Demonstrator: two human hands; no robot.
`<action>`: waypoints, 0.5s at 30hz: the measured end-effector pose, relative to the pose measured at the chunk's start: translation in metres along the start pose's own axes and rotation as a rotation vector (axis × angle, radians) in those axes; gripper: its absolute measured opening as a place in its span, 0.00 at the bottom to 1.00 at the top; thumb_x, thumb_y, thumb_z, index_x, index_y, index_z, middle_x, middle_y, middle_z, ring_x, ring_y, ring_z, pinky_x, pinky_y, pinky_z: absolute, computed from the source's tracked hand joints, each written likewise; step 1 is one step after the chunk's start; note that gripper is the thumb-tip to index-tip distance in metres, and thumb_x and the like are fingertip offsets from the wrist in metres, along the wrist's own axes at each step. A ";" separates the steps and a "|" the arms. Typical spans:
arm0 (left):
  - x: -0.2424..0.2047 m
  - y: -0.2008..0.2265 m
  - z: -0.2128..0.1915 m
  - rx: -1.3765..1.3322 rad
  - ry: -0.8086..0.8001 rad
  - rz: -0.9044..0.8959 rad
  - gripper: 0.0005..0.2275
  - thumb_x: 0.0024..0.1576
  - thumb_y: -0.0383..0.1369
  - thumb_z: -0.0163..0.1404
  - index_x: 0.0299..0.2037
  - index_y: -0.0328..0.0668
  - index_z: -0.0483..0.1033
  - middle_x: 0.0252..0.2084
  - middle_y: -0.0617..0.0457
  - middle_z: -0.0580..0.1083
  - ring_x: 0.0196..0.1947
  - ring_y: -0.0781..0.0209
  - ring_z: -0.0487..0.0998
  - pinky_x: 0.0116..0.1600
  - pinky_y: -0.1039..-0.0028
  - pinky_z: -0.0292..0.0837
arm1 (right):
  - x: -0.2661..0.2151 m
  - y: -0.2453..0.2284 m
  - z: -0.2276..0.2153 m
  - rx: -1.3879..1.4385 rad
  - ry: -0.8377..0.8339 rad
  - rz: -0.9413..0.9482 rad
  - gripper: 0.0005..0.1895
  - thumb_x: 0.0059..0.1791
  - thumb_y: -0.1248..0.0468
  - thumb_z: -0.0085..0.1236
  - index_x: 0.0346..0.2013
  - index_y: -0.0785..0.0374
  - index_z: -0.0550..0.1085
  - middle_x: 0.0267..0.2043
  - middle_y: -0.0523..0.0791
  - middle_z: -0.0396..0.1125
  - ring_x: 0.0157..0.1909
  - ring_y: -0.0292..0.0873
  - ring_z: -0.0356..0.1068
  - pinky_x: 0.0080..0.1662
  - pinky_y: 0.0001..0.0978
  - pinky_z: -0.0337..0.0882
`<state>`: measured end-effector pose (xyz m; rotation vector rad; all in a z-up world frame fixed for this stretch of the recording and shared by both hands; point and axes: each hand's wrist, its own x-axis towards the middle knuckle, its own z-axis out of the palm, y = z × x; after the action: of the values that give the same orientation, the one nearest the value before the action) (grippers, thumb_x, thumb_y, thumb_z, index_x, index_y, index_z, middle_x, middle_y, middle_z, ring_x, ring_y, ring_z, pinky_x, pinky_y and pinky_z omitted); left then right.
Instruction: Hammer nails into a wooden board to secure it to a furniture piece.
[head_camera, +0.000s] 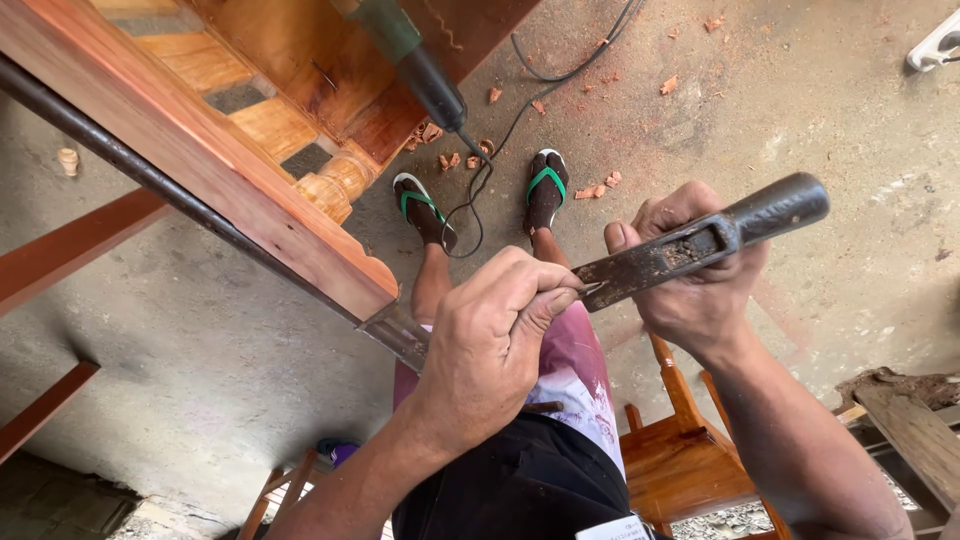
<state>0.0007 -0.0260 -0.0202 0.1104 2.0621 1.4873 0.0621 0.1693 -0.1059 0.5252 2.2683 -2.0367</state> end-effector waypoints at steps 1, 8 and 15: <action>0.000 -0.001 -0.002 -0.016 -0.026 0.008 0.05 0.67 0.28 0.50 0.45 0.34 0.76 0.38 0.50 0.74 0.39 0.62 0.78 0.45 0.74 0.73 | 0.001 0.000 0.000 0.042 -0.009 0.004 0.16 0.55 0.74 0.64 0.33 0.61 0.64 0.28 0.41 0.65 0.29 0.29 0.63 0.32 0.22 0.65; -0.001 0.003 0.001 -0.242 -0.077 -0.202 0.07 0.67 0.30 0.49 0.42 0.33 0.76 0.33 0.52 0.75 0.32 0.66 0.74 0.39 0.76 0.73 | 0.005 -0.008 0.006 0.163 0.017 0.038 0.15 0.55 0.74 0.63 0.33 0.61 0.64 0.28 0.41 0.65 0.28 0.30 0.65 0.32 0.23 0.67; 0.002 0.008 0.001 -0.127 0.009 -0.089 0.07 0.67 0.30 0.51 0.42 0.33 0.76 0.34 0.53 0.74 0.33 0.67 0.77 0.40 0.77 0.72 | 0.006 -0.012 0.007 0.138 0.033 0.007 0.16 0.56 0.74 0.63 0.33 0.61 0.63 0.27 0.40 0.63 0.28 0.29 0.63 0.32 0.21 0.64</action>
<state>-0.0029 -0.0217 -0.0136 -0.0372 1.9470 1.5618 0.0514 0.1633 -0.0971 0.5788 2.1499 -2.2091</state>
